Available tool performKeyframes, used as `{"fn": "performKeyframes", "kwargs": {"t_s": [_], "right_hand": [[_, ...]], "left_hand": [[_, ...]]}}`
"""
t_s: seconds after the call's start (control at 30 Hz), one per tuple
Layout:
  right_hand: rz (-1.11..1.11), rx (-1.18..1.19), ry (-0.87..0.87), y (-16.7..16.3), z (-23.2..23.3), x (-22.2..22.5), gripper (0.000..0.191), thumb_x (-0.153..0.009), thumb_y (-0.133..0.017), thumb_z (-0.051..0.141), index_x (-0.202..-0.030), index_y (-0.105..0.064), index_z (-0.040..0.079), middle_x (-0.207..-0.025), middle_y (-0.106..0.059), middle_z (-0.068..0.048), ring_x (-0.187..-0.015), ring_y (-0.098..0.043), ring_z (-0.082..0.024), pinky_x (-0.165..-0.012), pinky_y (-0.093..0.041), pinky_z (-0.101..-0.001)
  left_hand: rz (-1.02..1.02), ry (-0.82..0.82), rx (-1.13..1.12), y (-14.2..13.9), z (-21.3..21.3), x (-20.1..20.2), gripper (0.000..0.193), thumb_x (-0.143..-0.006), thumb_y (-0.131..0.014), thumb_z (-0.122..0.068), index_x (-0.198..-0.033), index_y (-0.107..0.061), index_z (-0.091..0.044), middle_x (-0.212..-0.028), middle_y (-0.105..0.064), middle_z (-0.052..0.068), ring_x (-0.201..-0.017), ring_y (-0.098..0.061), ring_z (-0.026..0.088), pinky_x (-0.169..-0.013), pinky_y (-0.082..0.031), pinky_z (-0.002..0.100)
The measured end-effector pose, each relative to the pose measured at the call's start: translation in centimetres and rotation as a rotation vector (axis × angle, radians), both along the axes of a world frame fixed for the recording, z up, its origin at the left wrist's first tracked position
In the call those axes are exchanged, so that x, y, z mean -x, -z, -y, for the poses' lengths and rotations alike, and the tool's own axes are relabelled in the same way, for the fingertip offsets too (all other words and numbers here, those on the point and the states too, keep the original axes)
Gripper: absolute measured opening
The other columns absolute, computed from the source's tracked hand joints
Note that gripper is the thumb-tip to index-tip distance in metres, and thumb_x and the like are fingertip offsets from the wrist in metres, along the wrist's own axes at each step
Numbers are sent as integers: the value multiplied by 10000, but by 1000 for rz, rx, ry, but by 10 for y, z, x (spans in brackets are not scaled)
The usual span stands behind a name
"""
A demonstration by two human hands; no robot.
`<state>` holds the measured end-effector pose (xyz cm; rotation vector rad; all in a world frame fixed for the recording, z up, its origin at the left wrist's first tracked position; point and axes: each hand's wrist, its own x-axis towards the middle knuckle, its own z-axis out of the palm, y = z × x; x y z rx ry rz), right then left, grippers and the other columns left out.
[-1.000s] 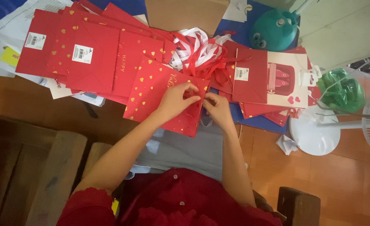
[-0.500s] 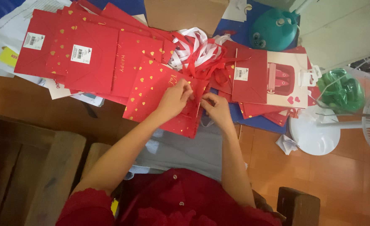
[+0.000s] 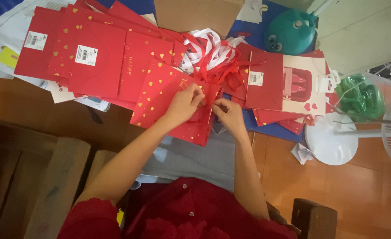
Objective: The person assembles red Valentine's Day gift bags by threading white ribbons through the bag handles and tying red ribbons around the handles. The person handles multiple bags and ribbons, stacking completed bags on the table.
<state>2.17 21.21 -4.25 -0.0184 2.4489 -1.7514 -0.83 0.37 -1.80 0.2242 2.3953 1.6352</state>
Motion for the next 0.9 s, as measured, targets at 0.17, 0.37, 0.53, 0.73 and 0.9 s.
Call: {"fn": "performKeyframes", "kwargs": {"t_s": [0.17, 0.37, 0.53, 0.73, 0.9], "right_hand": [[18, 6, -8, -4, 0, 0, 143, -948, -691, 152, -985, -722, 18, -727, -645, 32, -584, -536, -33, -519, -435, -223], [10, -25, 10, -11, 3, -3, 134, -949, -691, 144, -959, -718, 14, -707, -631, 30, -575, -524, -41, -512, -418, -227], [11, -29, 4, -12, 3, -3, 124, -950, -684, 141, -957, -719, 23, -710, -636, 41, -578, -528, -35, -511, -422, -219], [18, 3, 6, -9, 2, -3, 116, -954, -687, 130, -971, -716, 19, -721, -633, 34, -586, -524, -37, -517, -420, -220], [-17, -22, -16, -7, 1, -3, 115, -956, -685, 133, -973, -725, 27, -733, -644, 42, -587, -529, -34, -522, -428, -214]], "left_hand": [[-200, 81, -80, 2, 2, -2, 235, -906, -733, -223, -1010, -636, -36, -933, -753, 86, -898, -753, 226, -760, -570, 372], [-132, 76, -16, 5, 2, -1, 175, -967, -672, -212, -1022, -656, -46, -889, -764, 70, -850, -762, 217, -761, -569, 345], [-142, 34, -54, 3, 1, 0, 202, -966, -658, -232, -1029, -632, -42, -879, -757, 76, -837, -757, 225, -743, -562, 339], [-185, 89, 52, -2, 3, -3, 208, -932, -694, -255, -993, -692, -56, -825, -735, 113, -751, -720, 281, -697, -536, 376], [-108, 27, -92, 0, 2, 0, 179, -997, -593, -239, -1017, -603, -61, -851, -761, 65, -840, -765, 208, -752, -568, 330]]}}
